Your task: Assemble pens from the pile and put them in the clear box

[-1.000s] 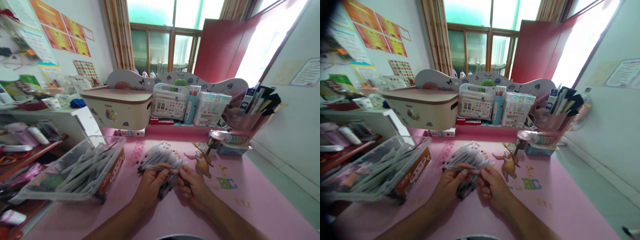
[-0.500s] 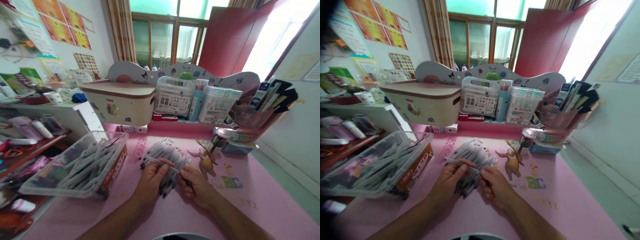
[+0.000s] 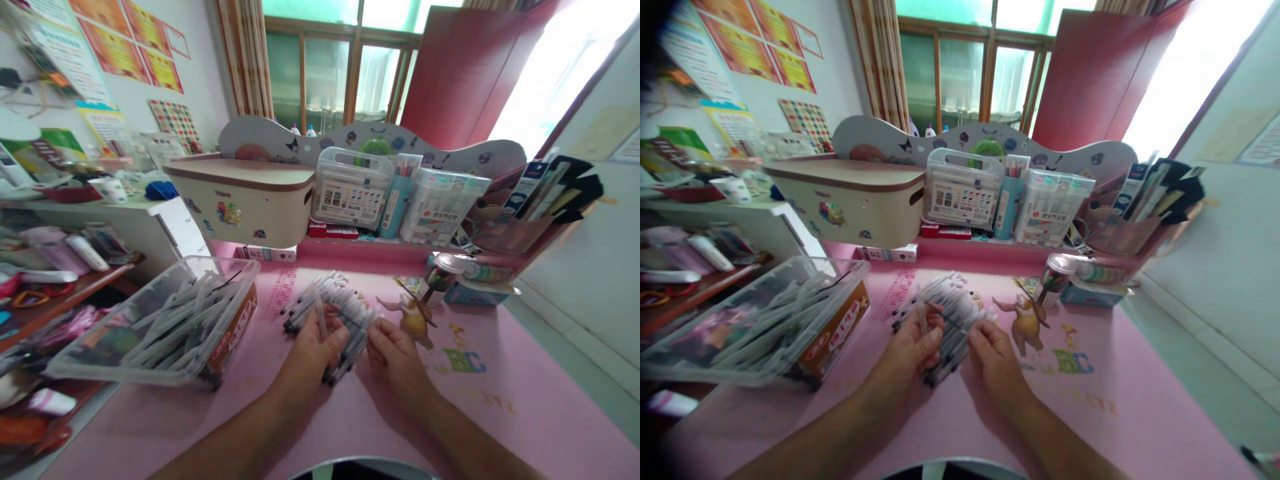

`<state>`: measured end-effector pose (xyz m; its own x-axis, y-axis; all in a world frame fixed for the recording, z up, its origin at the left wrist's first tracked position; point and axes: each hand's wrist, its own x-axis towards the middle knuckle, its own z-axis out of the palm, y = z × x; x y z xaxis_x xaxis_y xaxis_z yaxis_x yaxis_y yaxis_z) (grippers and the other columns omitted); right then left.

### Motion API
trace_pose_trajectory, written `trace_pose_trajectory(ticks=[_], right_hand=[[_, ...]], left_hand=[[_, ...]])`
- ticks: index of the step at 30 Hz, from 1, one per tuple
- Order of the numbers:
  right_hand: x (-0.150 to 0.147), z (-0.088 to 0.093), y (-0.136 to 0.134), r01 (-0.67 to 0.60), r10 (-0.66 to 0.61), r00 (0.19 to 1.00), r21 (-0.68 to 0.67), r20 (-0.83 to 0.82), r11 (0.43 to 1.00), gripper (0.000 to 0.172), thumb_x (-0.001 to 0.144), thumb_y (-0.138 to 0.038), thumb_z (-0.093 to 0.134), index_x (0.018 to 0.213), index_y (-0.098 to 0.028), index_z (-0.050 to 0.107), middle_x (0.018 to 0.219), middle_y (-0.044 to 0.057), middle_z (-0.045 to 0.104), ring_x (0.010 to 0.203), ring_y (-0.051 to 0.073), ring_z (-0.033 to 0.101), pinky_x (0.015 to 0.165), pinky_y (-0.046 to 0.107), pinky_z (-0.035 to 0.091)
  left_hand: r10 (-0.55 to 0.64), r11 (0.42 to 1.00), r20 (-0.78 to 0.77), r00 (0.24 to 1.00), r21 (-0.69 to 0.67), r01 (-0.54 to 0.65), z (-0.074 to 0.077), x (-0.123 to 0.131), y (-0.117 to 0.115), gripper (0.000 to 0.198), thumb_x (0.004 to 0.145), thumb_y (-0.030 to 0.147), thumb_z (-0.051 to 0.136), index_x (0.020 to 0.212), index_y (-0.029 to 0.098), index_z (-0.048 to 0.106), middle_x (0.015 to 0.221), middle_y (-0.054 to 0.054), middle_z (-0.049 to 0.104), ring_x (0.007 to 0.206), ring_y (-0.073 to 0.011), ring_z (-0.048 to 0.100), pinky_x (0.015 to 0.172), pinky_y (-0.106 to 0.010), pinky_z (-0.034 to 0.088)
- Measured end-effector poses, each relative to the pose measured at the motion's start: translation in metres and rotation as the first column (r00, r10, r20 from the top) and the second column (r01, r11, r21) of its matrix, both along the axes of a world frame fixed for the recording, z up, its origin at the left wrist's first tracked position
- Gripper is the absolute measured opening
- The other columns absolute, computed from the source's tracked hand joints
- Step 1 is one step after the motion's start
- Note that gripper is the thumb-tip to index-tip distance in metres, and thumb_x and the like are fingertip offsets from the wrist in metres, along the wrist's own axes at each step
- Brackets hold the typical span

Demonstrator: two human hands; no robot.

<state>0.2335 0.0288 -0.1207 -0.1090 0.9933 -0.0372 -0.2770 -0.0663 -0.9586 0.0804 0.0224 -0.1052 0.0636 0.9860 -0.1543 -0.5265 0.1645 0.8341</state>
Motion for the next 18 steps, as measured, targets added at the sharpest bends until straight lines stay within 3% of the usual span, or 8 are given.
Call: trace_pose_trajectory(ticks=[2,4,6,8,11,14,16,18], right_hand=[[-0.004,-0.002,-0.007,-0.143,0.137,0.986,0.055,0.091,0.988,0.027,0.080,-0.038,0.069,0.066,-0.018,0.056,0.053,-0.006,0.041,0.045,0.008,0.031,0.043,0.021,0.025],[-0.004,-0.004,-0.010,-0.158,0.153,0.985,0.061,0.073,0.986,0.010,0.081,-0.029,0.061,0.081,-0.020,0.061,0.058,-0.006,0.043,0.047,0.009,0.032,0.045,0.022,0.027],[-0.001,-0.005,-0.008,-0.060,0.055,0.997,0.098,0.055,0.993,0.013,0.078,-0.019,0.054,0.089,-0.023,0.059,0.063,-0.006,0.043,0.050,0.010,0.034,0.047,0.022,0.029],[0.002,-0.003,-0.007,0.061,-0.096,0.986,0.240,0.137,0.969,0.018,0.075,-0.011,0.051,0.086,-0.024,0.057,0.070,-0.004,0.045,0.058,0.012,0.041,0.055,0.023,0.035],[0.003,0.002,-0.010,0.139,-0.324,0.903,0.525,0.280,0.840,0.019,0.080,-0.008,0.050,0.087,-0.024,0.057,0.078,-0.001,0.052,0.071,0.016,0.050,0.067,0.027,0.042],[0.000,0.004,-0.017,0.026,-0.370,0.848,0.669,0.379,0.743,0.023,0.088,-0.008,0.046,0.097,-0.026,0.059,0.088,0.003,0.062,0.083,0.019,0.059,0.076,0.031,0.047],[-0.003,0.002,-0.019,-0.081,-0.332,0.820,0.670,0.466,0.738,0.030,0.092,-0.009,0.042,0.110,-0.026,0.059,0.100,0.006,0.067,0.096,0.021,0.062,0.086,0.036,0.048],[-0.004,-0.002,-0.018,-0.187,-0.304,0.770,0.654,0.561,0.733,0.038,0.094,-0.009,0.041,0.124,-0.027,0.054,0.114,0.007,0.069,0.111,0.022,0.061,0.103,0.045,0.039]], left_hand=[[-0.037,0.999,-0.005,0.999,-0.040,0.037,-0.005,0.005,-0.003,0.034,0.072,0.042,0.078,0.087,0.019,0.058,0.072,0.004,0.054,0.047,-0.0049,0.040,0.043,-0.017,0.031],[-0.007,0.999,0.054,0.999,-0.046,0.009,-0.006,0.005,-0.002,0.034,0.079,0.048,0.070,0.075,0.018,0.055,0.069,0.002,0.055,0.051,-0.0075,0.046,0.050,-0.019,0.040],[-0.029,0.996,0.157,0.987,-0.078,0.041,-0.004,0.003,-0.001,0.034,0.083,0.046,0.067,0.069,0.018,0.052,0.067,0.000,0.057,0.057,-0.0109,0.053,0.062,-0.025,0.050],[-0.110,0.972,0.253,0.961,-0.173,0.157,-0.002,0.002,-0.002,0.029,0.088,0.040,0.061,0.071,0.018,0.055,0.065,-0.001,0.057,0.065,-0.0153,0.060,0.071,-0.033,0.054],[-0.175,0.908,0.349,0.921,-0.304,0.288,-0.002,0.005,-0.008,0.020,0.092,0.028,0.055,0.078,0.015,0.061,0.074,-0.006,0.064,0.077,-0.0202,0.068,0.072,-0.035,0.056],[-0.168,0.869,0.424,0.890,-0.363,0.336,-0.001,0.013,-0.013,0.019,0.093,0.019,0.051,0.087,0.010,0.066,0.086,-0.011,0.070,0.079,-0.0200,0.070,0.074,-0.032,0.056],[-0.121,0.857,0.451,0.885,-0.402,0.322,0.002,0.017,-0.015,0.021,0.094,0.016,0.048,0.088,0.009,0.067,0.084,-0.012,0.071,0.074,-0.0185,0.070,0.073,-0.031,0.057],[-0.050,0.851,0.462,0.885,-0.444,0.280,0.005,0.019,-0.015,0.024,0.095,0.014,0.045,0.085,0.010,0.067,0.077,-0.010,0.071,0.067,-0.0165,0.070,0.070,-0.028,0.057]])
